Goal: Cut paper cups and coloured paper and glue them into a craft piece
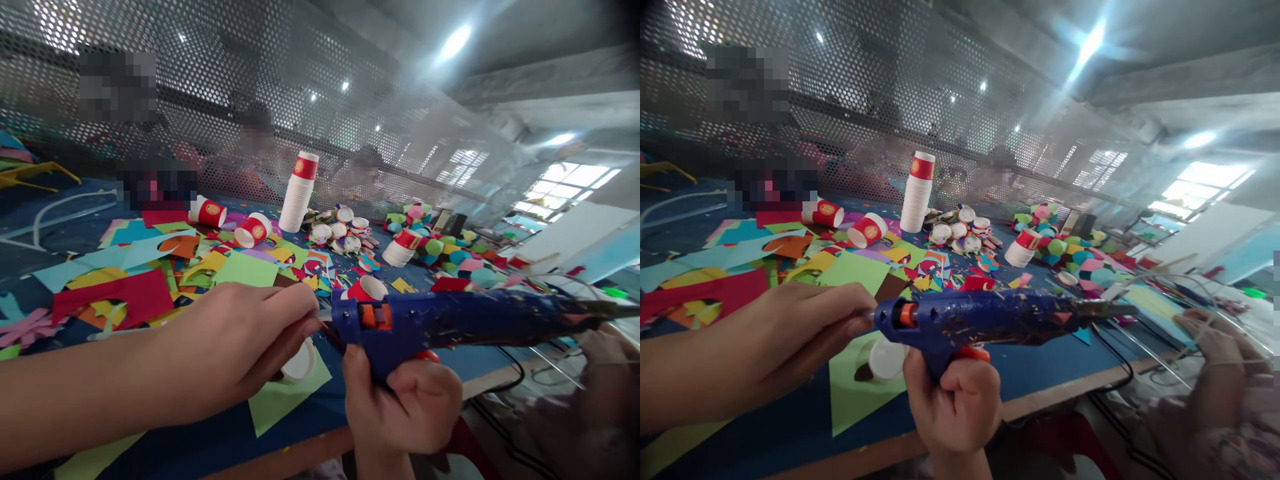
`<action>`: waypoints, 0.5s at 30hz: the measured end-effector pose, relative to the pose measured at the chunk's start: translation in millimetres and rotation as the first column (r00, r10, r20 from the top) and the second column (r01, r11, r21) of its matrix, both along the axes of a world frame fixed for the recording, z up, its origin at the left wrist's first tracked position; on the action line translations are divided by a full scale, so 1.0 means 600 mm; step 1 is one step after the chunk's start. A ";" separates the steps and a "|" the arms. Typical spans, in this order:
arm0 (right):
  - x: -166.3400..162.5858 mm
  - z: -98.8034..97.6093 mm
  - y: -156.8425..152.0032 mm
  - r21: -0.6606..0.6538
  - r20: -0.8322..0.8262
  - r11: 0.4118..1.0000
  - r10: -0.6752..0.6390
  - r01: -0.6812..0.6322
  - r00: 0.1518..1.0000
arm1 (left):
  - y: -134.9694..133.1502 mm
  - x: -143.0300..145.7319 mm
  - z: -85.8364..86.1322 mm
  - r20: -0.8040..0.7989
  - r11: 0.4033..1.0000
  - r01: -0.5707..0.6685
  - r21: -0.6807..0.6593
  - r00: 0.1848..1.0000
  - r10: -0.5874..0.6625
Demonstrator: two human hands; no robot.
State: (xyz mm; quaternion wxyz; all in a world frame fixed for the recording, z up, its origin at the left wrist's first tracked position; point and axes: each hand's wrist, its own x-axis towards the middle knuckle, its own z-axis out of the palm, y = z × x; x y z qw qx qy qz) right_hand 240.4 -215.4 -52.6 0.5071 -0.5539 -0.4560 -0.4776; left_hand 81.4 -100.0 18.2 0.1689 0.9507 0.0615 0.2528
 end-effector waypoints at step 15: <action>0.030 -0.006 0.013 0.158 0.078 0.987 -0.052 0.039 0.996 | -0.003 -0.002 0.007 -0.002 0.996 -0.063 -0.060 0.998 0.063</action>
